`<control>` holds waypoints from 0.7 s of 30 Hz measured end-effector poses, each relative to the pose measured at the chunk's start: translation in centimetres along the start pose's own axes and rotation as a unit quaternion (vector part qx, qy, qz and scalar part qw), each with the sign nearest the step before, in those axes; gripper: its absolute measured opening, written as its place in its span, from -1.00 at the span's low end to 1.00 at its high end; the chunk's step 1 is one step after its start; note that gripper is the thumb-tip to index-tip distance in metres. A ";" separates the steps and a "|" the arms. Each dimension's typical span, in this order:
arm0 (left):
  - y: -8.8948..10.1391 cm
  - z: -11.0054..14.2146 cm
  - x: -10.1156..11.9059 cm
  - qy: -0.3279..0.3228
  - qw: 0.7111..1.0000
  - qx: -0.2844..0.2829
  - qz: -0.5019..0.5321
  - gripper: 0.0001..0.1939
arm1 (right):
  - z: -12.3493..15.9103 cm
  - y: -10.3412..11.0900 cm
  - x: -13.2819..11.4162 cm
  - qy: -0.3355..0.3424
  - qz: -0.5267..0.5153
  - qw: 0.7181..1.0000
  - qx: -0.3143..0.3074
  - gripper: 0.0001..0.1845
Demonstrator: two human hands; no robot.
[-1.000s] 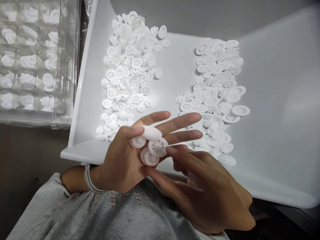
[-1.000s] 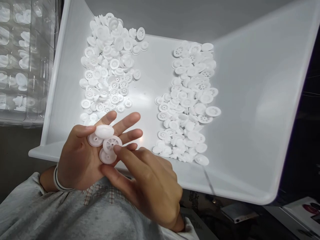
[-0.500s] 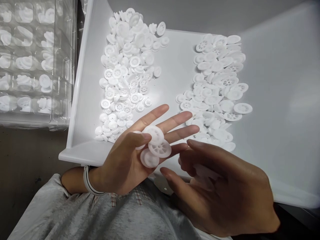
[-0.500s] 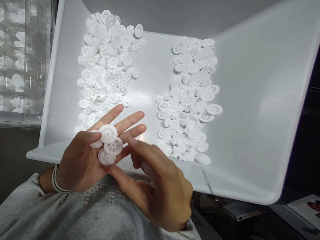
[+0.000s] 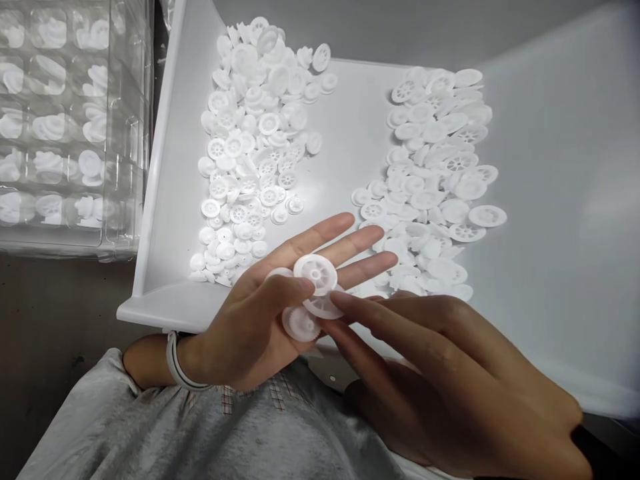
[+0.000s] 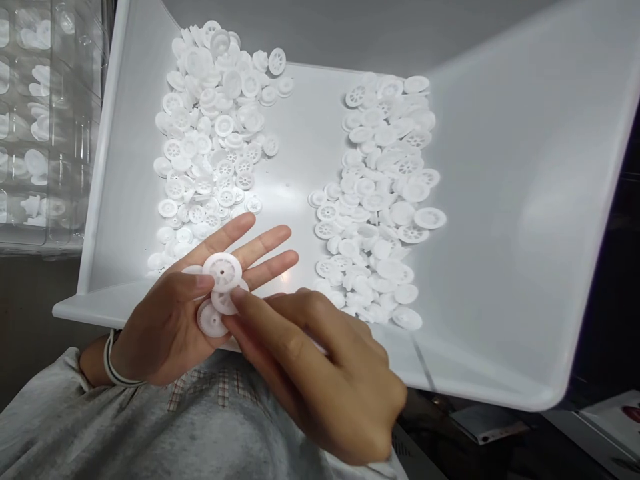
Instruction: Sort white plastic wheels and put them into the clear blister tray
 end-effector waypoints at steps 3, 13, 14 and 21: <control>0.0 0.0 0.0 -0.008 1.000 0.004 0.004 -0.58 | 0.4 -0.6 -0.4 -0.011 0.006 1.000 -0.019 -0.61; 0.1 0.0 0.2 -0.012 1.000 0.022 0.013 -0.58 | 2.6 -1.5 -0.6 -0.062 -0.001 0.995 0.075 -0.69; 0.1 0.0 0.2 -0.013 1.000 0.024 0.012 -0.57 | 2.8 -1.2 -0.5 -0.045 0.001 0.995 0.086 -0.69; 0.0 0.1 0.0 0.011 0.999 0.034 0.019 -0.57 | 2.8 0.3 -1.1 0.029 0.042 0.984 0.169 -0.64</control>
Point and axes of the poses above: each hand's wrist, its own z-axis away from the middle knuckle, its own y-axis out of the back of the hand, x = y × z, the point moved 7 cm from there along -z, towards the middle knuckle, and after that the axes turned 4 degrees about -z, right-handed, at the moved point
